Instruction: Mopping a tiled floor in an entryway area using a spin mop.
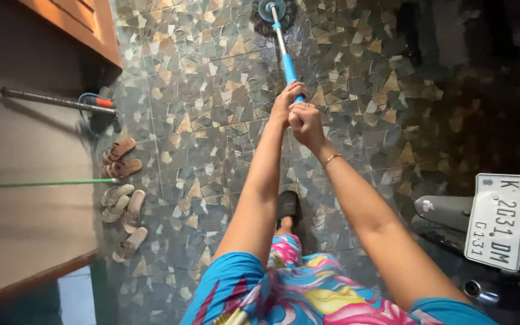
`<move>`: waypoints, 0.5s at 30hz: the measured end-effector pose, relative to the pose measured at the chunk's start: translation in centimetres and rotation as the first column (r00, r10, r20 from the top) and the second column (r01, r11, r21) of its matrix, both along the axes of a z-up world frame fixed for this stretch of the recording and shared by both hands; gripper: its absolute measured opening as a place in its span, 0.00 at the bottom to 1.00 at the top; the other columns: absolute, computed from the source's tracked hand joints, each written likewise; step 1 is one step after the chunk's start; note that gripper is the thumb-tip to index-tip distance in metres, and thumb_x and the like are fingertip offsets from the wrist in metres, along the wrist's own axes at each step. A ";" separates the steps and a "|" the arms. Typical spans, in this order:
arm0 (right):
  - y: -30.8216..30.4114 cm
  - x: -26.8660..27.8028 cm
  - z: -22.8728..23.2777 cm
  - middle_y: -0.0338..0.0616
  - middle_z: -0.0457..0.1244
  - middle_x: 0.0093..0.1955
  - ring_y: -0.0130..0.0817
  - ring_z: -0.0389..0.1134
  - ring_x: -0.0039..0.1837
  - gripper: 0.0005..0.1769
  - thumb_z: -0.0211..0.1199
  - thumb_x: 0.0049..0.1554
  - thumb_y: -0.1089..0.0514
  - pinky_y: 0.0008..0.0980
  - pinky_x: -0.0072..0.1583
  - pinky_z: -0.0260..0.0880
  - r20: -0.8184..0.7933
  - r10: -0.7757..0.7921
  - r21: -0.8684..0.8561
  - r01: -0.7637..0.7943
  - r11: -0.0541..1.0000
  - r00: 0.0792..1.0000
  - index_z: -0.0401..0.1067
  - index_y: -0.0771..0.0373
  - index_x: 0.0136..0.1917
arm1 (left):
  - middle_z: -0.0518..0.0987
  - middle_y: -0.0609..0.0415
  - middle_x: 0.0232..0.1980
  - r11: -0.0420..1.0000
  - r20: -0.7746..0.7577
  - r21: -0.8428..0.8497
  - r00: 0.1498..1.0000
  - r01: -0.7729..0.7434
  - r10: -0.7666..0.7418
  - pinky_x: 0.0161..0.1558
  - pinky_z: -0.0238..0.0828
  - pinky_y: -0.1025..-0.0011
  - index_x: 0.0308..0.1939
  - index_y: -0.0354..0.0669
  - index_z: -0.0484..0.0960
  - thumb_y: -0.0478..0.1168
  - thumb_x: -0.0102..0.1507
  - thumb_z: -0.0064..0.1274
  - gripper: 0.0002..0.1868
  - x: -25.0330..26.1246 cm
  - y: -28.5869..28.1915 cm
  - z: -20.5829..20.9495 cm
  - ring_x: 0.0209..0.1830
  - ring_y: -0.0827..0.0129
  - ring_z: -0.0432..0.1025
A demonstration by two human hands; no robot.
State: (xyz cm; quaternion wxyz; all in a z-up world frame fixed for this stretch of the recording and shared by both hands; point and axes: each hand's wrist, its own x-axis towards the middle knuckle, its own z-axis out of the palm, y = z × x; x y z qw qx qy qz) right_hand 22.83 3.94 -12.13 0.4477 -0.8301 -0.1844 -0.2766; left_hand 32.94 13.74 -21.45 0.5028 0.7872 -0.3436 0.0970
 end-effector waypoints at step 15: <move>5.0 -19.8 15.3 0.47 0.57 0.29 0.38 0.59 0.36 0.18 0.56 0.54 0.52 0.35 0.45 0.59 -0.335 0.222 0.197 -0.162 0.967 0.916 0.63 0.68 0.30 | 0.79 0.55 0.35 0.935 -0.036 0.227 0.958 -0.271 0.286 0.40 0.75 0.59 0.34 0.51 0.82 0.48 0.57 0.58 0.08 -23.9 6.4 16.9 0.36 0.56 0.77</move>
